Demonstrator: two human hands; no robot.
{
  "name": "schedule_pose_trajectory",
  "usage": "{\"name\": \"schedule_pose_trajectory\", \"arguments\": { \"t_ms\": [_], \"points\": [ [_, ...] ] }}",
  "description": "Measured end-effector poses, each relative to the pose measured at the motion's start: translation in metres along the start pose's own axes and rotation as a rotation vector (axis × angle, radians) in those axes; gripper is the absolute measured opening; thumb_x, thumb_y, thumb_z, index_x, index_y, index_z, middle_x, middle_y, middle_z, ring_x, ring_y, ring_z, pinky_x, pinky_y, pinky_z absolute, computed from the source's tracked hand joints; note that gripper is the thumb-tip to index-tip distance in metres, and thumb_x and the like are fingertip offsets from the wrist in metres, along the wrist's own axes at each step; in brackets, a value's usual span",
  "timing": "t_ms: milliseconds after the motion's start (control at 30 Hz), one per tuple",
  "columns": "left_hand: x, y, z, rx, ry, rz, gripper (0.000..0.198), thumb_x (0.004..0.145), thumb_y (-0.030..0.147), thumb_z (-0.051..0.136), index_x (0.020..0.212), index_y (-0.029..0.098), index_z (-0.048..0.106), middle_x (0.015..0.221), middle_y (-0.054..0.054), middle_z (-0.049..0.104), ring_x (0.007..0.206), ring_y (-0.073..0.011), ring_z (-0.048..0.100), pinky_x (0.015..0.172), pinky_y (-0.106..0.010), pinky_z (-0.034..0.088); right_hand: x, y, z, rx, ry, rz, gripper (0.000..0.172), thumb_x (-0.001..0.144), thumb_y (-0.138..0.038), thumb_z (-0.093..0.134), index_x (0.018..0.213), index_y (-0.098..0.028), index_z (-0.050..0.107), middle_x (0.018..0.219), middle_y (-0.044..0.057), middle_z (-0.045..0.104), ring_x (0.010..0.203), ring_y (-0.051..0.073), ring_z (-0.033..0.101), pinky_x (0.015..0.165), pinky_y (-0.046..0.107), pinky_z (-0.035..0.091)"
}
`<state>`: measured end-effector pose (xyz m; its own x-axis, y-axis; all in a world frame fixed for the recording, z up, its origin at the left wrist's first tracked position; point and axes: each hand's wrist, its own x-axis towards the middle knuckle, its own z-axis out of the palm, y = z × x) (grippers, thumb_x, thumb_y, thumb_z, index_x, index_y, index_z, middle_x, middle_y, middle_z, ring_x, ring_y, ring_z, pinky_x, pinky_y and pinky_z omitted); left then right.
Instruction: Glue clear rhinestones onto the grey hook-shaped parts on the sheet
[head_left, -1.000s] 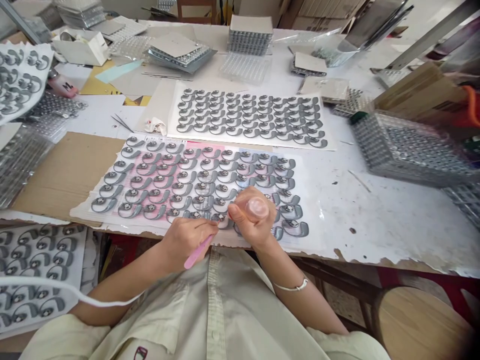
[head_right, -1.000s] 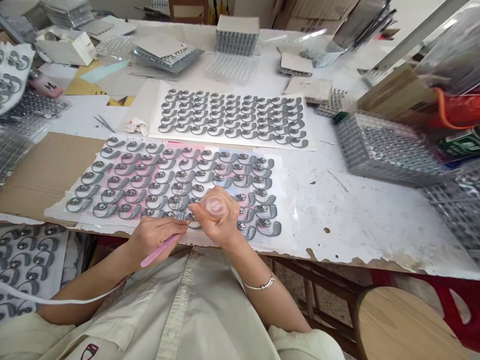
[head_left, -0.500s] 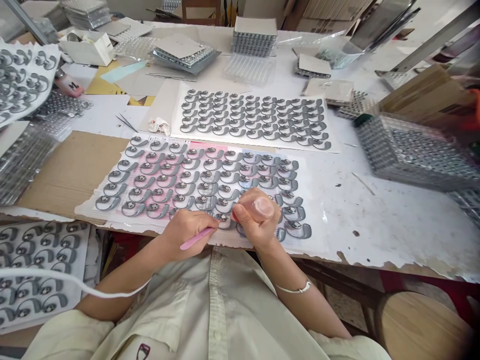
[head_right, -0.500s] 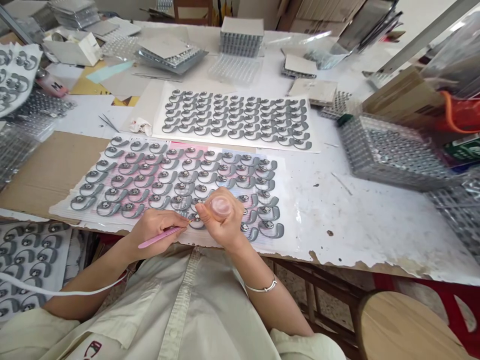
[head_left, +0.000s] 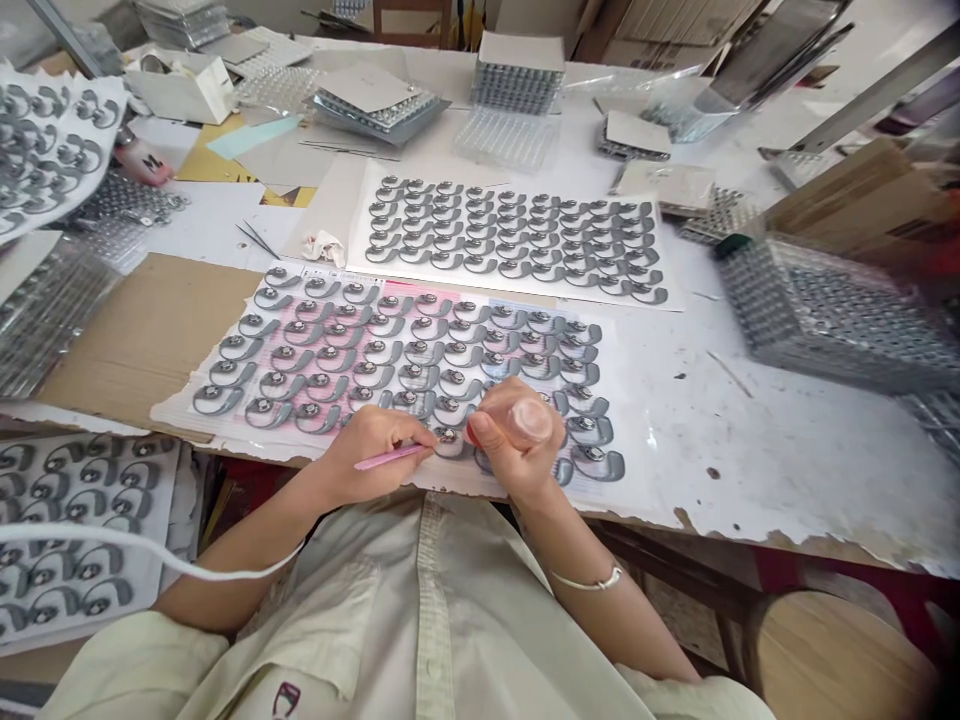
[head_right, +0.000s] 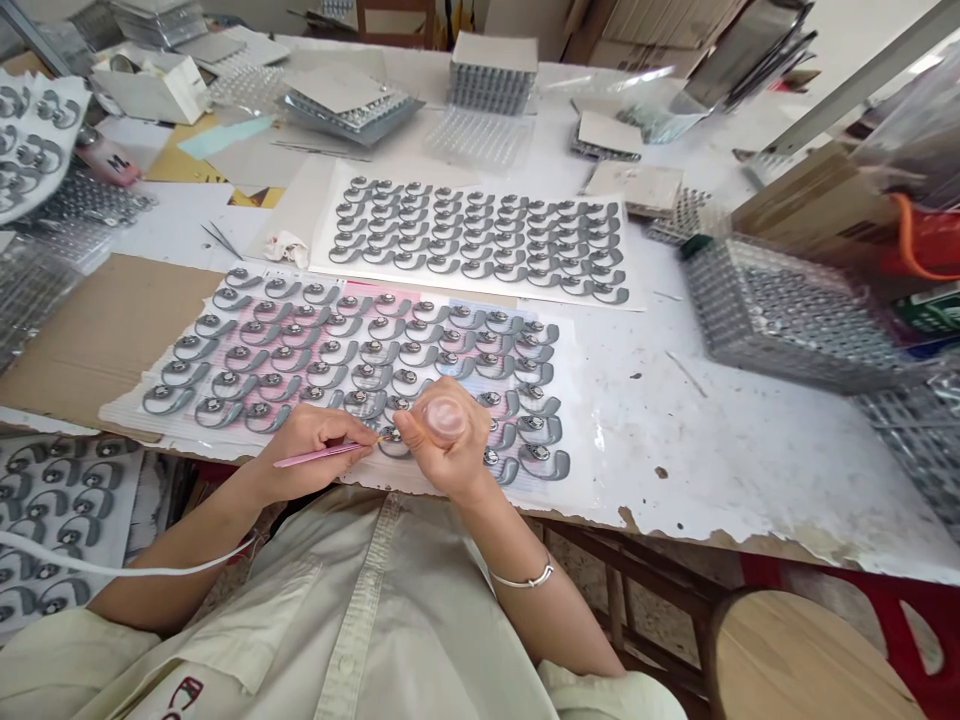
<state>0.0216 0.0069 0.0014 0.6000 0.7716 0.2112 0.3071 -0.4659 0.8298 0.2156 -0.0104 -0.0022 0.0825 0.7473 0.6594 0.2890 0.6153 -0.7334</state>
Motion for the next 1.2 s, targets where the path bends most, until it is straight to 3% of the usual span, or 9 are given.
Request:
{"name": "schedule_pose_trajectory", "arguments": {
  "t_ms": [433, 733, 933, 1200],
  "points": [
    [0.012, -0.004, -0.011, -0.169, -0.103, -0.162, 0.015, 0.077, 0.021, 0.067, 0.082, 0.011, 0.076, 0.076, -0.008, 0.074, 0.067, -0.0171, 0.067, 0.059, -0.022, 0.047, -0.003, 0.002, 0.002, 0.024, -0.007, 0.023, 0.012, 0.081, -0.013, 0.065, 0.076, -0.020, 0.058, 0.066, 0.000, 0.057, 0.061, 0.014, 0.053, 0.059, 0.032, 0.045],
    [0.018, -0.003, -0.013, -0.359, -0.137, -0.362, 0.013, 0.072, 0.018, 0.068, 0.079, 0.010, 0.076, 0.073, -0.007, 0.073, 0.062, -0.0128, 0.061, 0.056, -0.019, 0.042, -0.006, 0.004, 0.002, 0.018, -0.018, 0.040, 0.009, 0.083, -0.018, 0.064, 0.077, -0.021, 0.058, 0.067, 0.000, 0.058, 0.062, 0.015, 0.054, 0.061, 0.033, 0.046],
    [0.021, -0.003, -0.014, -0.406, -0.137, -0.427, 0.011, 0.069, 0.016, 0.070, 0.077, 0.011, 0.076, 0.070, -0.005, 0.072, 0.060, -0.0106, 0.059, 0.055, -0.018, 0.042, -0.007, 0.004, 0.003, -0.024, -0.017, 0.029, 0.012, 0.084, -0.024, 0.063, 0.074, -0.021, 0.056, 0.066, 0.001, 0.059, 0.062, 0.016, 0.055, 0.060, 0.035, 0.048],
    [0.021, -0.006, -0.013, -0.453, -0.150, -0.464, 0.013, 0.068, 0.020, 0.072, 0.076, 0.011, 0.076, 0.068, -0.005, 0.070, 0.059, -0.0107, 0.058, 0.055, -0.019, 0.041, -0.006, 0.003, 0.005, -0.001, -0.030, -0.005, 0.009, 0.082, -0.019, 0.064, 0.077, -0.022, 0.058, 0.066, 0.001, 0.057, 0.064, 0.017, 0.054, 0.062, 0.035, 0.047]
  ]
}}
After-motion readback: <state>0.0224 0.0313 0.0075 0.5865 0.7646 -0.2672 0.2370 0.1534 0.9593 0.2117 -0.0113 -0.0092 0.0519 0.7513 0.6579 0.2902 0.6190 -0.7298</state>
